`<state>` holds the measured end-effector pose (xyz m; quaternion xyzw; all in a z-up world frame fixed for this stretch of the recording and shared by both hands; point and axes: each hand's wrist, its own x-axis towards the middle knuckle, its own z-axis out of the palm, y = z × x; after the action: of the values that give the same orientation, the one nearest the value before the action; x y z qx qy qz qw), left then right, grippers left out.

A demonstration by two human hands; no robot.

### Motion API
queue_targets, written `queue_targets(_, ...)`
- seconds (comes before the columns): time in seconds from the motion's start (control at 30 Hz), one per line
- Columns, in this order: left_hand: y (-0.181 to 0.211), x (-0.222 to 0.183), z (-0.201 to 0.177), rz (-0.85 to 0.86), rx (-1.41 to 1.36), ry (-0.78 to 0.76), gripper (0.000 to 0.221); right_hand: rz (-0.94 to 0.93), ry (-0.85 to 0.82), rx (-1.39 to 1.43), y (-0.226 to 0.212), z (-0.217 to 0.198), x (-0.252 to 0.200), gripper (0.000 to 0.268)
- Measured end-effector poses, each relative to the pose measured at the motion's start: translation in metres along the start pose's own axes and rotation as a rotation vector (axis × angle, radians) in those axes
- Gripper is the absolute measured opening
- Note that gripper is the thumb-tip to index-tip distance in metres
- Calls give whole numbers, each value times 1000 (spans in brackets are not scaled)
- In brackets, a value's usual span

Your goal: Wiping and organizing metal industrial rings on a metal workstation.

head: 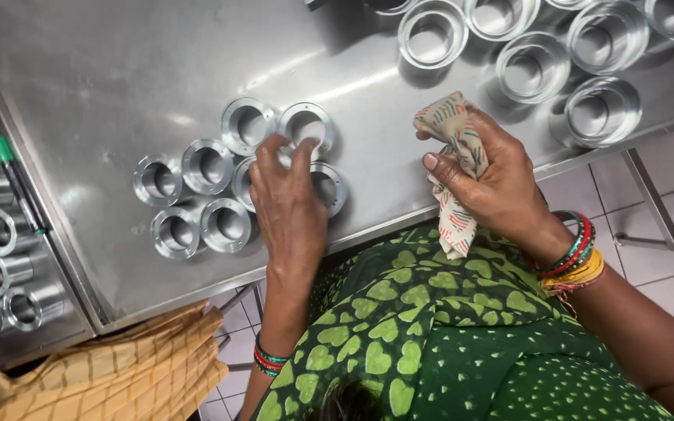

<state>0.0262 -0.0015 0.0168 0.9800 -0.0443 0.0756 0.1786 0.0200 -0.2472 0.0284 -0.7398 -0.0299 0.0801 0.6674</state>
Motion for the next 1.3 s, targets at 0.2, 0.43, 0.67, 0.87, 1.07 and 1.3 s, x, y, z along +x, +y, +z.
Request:
queue_targets(0.2, 51, 38, 43, 315, -139, -12, 68, 6, 27, 135, 9, -6, -10, 41)
queue_targets(0.43, 89, 64, 89, 507, -229, 5, 62, -131, 160, -100, -7, -23, -10, 38)
queue_targets(0.67, 61, 24, 29, 213, -416, -330, 33, -202, 201, -348, 12, -8, -6, 39)
queue_targets(0.87, 22, -22, 12, -6, -1027, -418, 33, -527, 2, -615, 6, 32, 6, 37)
queue_targets(1.07, 10, -27, -15, 153, -1081, -380, 33, 330, -242, 483, 27, 40, 9, 44)
queue_targets(1.3, 5, -30, -10, -133, -1215, -565, 37, -482, -72, -751, -15, 54, -4, 32)
